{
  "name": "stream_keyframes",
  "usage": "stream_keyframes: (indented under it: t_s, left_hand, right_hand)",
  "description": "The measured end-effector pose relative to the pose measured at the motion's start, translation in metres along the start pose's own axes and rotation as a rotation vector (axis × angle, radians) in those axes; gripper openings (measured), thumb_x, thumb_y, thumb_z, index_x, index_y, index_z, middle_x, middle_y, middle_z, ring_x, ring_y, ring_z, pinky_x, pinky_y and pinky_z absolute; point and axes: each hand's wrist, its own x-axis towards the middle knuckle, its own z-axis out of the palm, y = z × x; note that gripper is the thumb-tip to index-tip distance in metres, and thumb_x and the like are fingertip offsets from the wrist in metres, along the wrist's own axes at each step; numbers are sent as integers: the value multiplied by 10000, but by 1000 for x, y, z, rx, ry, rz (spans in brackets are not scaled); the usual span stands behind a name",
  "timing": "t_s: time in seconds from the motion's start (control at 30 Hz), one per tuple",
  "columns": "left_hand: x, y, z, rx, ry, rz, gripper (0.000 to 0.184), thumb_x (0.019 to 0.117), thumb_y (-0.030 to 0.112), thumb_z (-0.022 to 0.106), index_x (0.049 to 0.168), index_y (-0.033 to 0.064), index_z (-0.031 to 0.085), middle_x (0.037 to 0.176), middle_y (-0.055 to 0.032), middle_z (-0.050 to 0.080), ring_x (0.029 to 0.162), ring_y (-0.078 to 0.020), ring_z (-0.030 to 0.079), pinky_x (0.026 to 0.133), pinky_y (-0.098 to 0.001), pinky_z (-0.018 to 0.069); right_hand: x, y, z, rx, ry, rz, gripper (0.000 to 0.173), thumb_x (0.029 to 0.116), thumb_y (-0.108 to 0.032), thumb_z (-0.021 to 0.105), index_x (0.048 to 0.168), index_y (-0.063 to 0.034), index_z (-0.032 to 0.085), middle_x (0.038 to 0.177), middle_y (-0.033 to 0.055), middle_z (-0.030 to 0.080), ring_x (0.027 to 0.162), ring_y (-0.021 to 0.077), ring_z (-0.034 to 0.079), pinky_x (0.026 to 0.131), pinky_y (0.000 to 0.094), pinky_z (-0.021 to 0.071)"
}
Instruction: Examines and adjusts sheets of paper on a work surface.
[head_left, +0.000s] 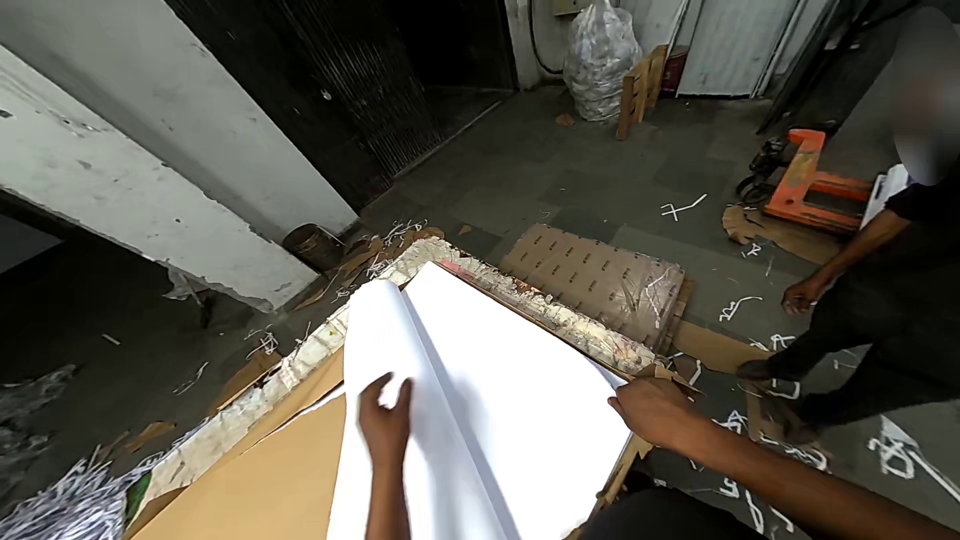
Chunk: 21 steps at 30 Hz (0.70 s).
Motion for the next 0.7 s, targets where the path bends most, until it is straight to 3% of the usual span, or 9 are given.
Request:
stream_keyframes:
  t_s: [0.07,0.17,0.23,0.33,0.4,0.47,0.7]
  left_hand:
    - [-4,31,53,-283,-197,-65,448,1013,310,653,1335,0,617,1341,-202,624,1196,-328,622,980,-540,527]
    - [-10,55,117,-525,-429,-279,627,965,561,642,1391,103,599,1429,-162,580,1289,-373,552,996,-650,467]
    - [-11,57,141,-579,-446,-414,772,900,713,616,1412,136,587,1495,-152,526,1359,-388,483,1011,-679,420]
    - [-9,65,144,-607,-409,-530,957,834,840,558,1485,141,505,1555,-148,462,1403,-396,430,1013,-700,404]
    - [-7,79,140,-602,-382,-566,936,864,822,533,1458,99,531,1518,-166,492,1368,-392,458,969,-686,422]
    - [0,82,143,-598,-319,-615,854,890,744,594,1380,45,592,1453,-187,558,1323,-392,509,936,-664,456]
    - [8,73,146,-589,-337,-661,726,871,572,750,1359,54,606,1462,-166,553,1335,-366,509,960,-632,463]
  right_hand:
    - [-2,-5,-1,-33,-3,-152,507,1088,-421,388,1018,-21,693,991,218,704,984,431,685,800,637,527]
    - [-6,2,5,-73,70,-471,509,1097,-431,396,1012,-13,674,936,210,694,910,419,693,756,621,535]
    - [-6,11,9,-93,111,-597,524,1104,-450,372,1006,-22,658,907,189,679,867,393,694,716,588,543]
    - [-2,25,18,-117,175,-714,518,1111,-455,352,988,-44,642,872,157,659,798,358,689,642,539,549]
    - [-2,30,22,-126,201,-764,512,1114,-454,341,970,-58,632,852,137,644,758,335,680,604,513,543]
    - [-1,31,24,-131,197,-779,517,1115,-460,331,979,-64,634,860,127,643,752,320,677,604,499,543]
    - [5,42,27,-122,208,-779,515,1109,-491,325,960,-114,642,847,70,628,734,254,663,610,442,548]
